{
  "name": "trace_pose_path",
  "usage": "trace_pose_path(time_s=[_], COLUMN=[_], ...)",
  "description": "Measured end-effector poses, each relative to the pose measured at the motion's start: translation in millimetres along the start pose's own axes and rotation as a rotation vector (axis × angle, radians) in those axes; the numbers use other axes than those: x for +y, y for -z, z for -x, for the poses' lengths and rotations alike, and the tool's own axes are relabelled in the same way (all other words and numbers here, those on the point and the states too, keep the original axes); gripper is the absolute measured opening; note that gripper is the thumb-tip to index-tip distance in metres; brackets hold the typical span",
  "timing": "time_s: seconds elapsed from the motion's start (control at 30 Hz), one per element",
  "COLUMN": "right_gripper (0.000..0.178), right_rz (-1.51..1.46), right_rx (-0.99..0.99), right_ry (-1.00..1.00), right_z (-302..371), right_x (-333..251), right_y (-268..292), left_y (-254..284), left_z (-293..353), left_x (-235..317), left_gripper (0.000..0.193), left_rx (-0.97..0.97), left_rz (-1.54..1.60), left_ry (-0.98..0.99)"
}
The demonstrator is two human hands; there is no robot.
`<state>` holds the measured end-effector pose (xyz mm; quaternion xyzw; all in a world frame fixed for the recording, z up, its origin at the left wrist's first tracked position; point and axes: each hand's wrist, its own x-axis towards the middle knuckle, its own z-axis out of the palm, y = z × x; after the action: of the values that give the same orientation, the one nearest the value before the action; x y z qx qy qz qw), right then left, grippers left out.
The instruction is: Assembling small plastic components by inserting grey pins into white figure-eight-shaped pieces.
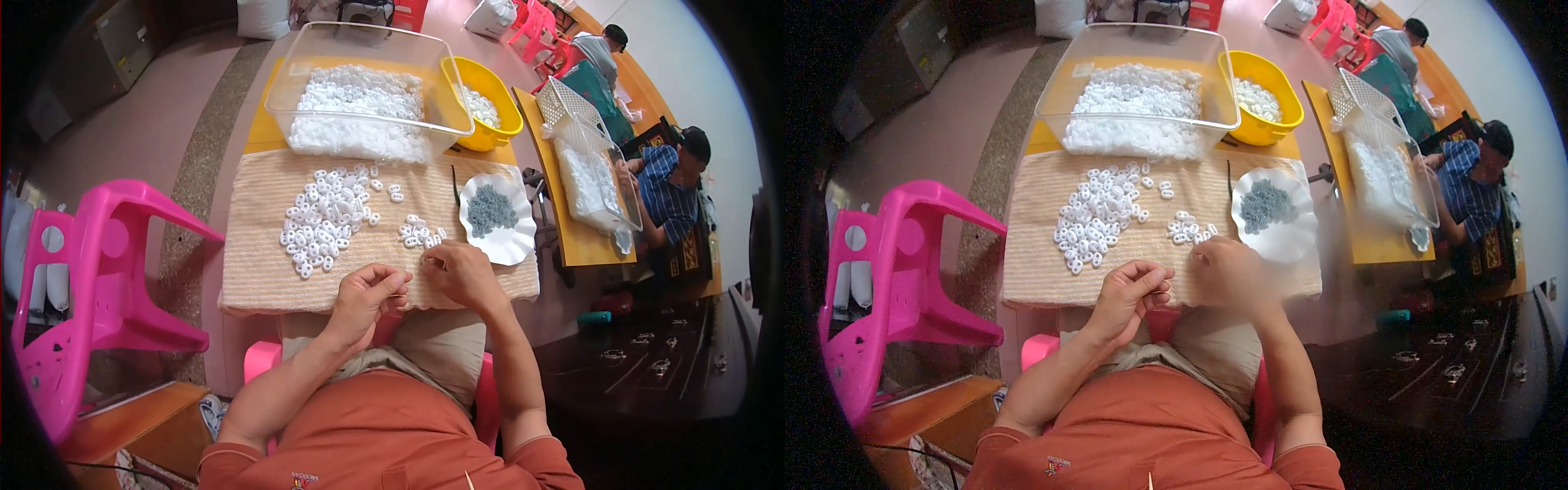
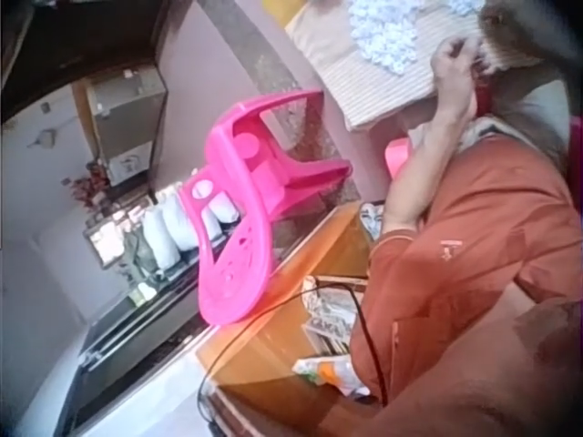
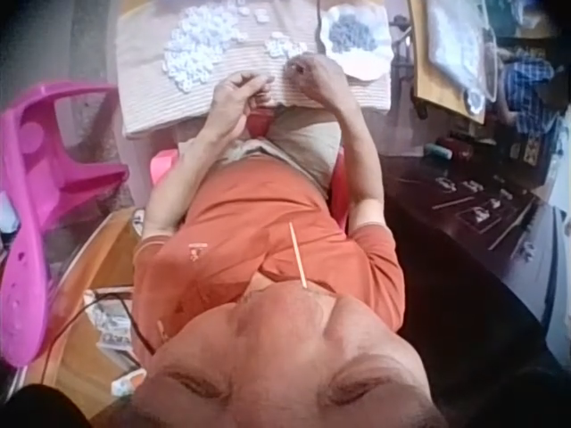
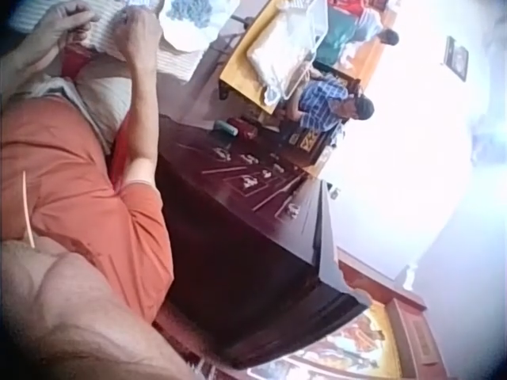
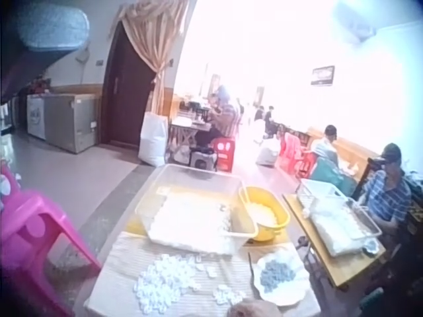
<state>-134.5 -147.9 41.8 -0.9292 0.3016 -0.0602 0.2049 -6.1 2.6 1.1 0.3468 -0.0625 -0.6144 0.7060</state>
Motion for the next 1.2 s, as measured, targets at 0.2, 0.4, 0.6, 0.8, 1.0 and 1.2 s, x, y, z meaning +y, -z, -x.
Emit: trace_pose_path(time_s=[0.2, 0.4, 0.6, 0.8, 1.0, 1.2], right_gripper=[0.015, 0.015, 0.015, 0.01, 0.006, 0.007], right_rz=[0.129, 0.112, 0.147, 0.142, 0.097, -0.469], right_rx=[0.087, 0.132, 0.097, 0.16, 0.261, 0.123], right_ry=[0.04, 0.035, 0.048, 0.095, 0.103, 0.071], right_z=[-8.2, -15.2, -19.9, -18.9, -14.3, 7.1], right_x=[-1.8, -8.0, -3.1, 7.1, 3.8, -12.9], right_y=[-4.9, -8.3, -12.8, -19.9, -19.8, -23.7], left_y=[2.0, 2.1, 2.7, 2.3, 2.2, -4.9], left_z=[-0.4, -0.2, -0.7, -1.1, -0.3, 0.5], left_x=[-1.7, -0.8, -0.7, -2.1, -2.2, -4.7], left_gripper=[0.011, 0.011, 0.011, 0.011, 0.011, 0.016], left_rx=[-0.009, -0.016, -0.004, -0.003, 0.008, 0.045], left_rz=[0.003, 0.004, -0.006, -0.004, -0.019, -0.077], left_ry=[-0.015, -0.012, -0.01, -0.013, -0.018, -0.104])
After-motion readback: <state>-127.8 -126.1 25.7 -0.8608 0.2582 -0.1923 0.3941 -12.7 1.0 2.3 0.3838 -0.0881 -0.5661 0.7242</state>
